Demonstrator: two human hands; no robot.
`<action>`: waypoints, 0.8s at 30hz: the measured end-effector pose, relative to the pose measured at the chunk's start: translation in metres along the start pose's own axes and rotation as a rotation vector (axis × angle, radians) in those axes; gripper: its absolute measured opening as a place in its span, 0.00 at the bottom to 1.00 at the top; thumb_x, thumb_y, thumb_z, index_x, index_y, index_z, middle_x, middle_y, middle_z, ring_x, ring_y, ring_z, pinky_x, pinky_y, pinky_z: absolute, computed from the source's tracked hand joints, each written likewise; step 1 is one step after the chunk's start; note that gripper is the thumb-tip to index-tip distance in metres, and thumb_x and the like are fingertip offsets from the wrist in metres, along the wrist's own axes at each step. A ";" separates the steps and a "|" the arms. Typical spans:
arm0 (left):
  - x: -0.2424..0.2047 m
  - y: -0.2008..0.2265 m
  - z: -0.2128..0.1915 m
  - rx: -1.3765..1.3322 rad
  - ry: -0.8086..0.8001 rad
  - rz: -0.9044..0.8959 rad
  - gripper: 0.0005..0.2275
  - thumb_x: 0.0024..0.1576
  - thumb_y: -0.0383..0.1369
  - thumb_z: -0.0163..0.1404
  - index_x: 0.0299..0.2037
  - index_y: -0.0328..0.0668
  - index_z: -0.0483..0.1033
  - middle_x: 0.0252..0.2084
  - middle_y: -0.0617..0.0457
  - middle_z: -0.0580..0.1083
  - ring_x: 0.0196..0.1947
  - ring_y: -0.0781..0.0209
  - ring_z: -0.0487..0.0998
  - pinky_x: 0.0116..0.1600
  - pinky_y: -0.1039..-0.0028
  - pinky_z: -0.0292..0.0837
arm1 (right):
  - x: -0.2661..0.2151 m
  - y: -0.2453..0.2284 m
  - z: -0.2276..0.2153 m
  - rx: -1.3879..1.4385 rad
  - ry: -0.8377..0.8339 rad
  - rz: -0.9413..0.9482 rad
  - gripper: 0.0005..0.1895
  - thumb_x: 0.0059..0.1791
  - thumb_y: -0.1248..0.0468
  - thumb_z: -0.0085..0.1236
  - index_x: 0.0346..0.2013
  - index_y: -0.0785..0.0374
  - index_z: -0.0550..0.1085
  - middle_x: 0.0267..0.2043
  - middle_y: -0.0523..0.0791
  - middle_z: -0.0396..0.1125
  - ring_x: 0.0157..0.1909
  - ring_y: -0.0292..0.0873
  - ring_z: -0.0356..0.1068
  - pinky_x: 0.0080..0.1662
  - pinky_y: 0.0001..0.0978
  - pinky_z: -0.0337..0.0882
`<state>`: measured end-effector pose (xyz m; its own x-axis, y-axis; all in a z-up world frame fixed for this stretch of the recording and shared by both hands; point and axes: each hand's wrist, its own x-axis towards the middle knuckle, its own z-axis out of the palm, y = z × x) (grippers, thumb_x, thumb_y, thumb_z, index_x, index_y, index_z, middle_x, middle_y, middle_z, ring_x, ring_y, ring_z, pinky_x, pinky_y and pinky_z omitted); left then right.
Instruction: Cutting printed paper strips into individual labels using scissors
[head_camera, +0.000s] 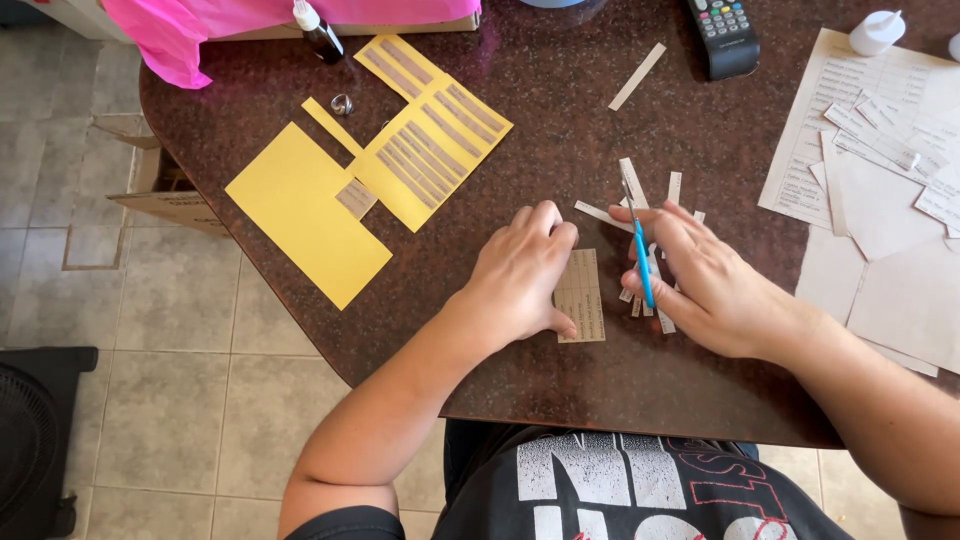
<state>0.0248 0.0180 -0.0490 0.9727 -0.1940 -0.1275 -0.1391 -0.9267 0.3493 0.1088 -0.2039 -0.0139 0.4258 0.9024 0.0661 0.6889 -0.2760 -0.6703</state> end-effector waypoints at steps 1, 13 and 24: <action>0.001 -0.001 -0.001 0.000 0.000 -0.001 0.42 0.27 0.52 0.80 0.47 0.37 0.70 0.49 0.46 0.66 0.48 0.47 0.71 0.50 0.57 0.75 | 0.000 -0.001 0.000 0.000 -0.001 -0.001 0.23 0.56 0.55 0.42 0.57 0.71 0.61 0.70 0.56 0.59 0.71 0.53 0.59 0.74 0.52 0.46; -0.009 0.011 -0.042 -0.531 0.019 -0.018 0.31 0.43 0.29 0.68 0.53 0.46 0.59 0.47 0.36 0.78 0.51 0.29 0.79 0.57 0.45 0.75 | 0.001 0.003 0.017 0.680 0.252 0.297 0.10 0.47 0.65 0.64 0.33 0.72 0.76 0.52 0.57 0.71 0.50 0.51 0.76 0.53 0.46 0.76; -0.003 0.037 -0.005 -1.390 0.211 -0.028 0.13 0.51 0.35 0.67 0.41 0.40 0.79 0.39 0.56 0.81 0.38 0.70 0.82 0.38 0.85 0.78 | -0.012 0.010 0.023 0.691 0.763 0.131 0.18 0.43 0.78 0.70 0.30 0.68 0.64 0.39 0.55 0.71 0.33 0.38 0.75 0.39 0.25 0.78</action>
<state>0.0181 -0.0143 -0.0307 0.9985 -0.0147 -0.0528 0.0545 0.1654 0.9847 0.0971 -0.2102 -0.0380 0.8973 0.3630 0.2513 0.2266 0.1100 -0.9678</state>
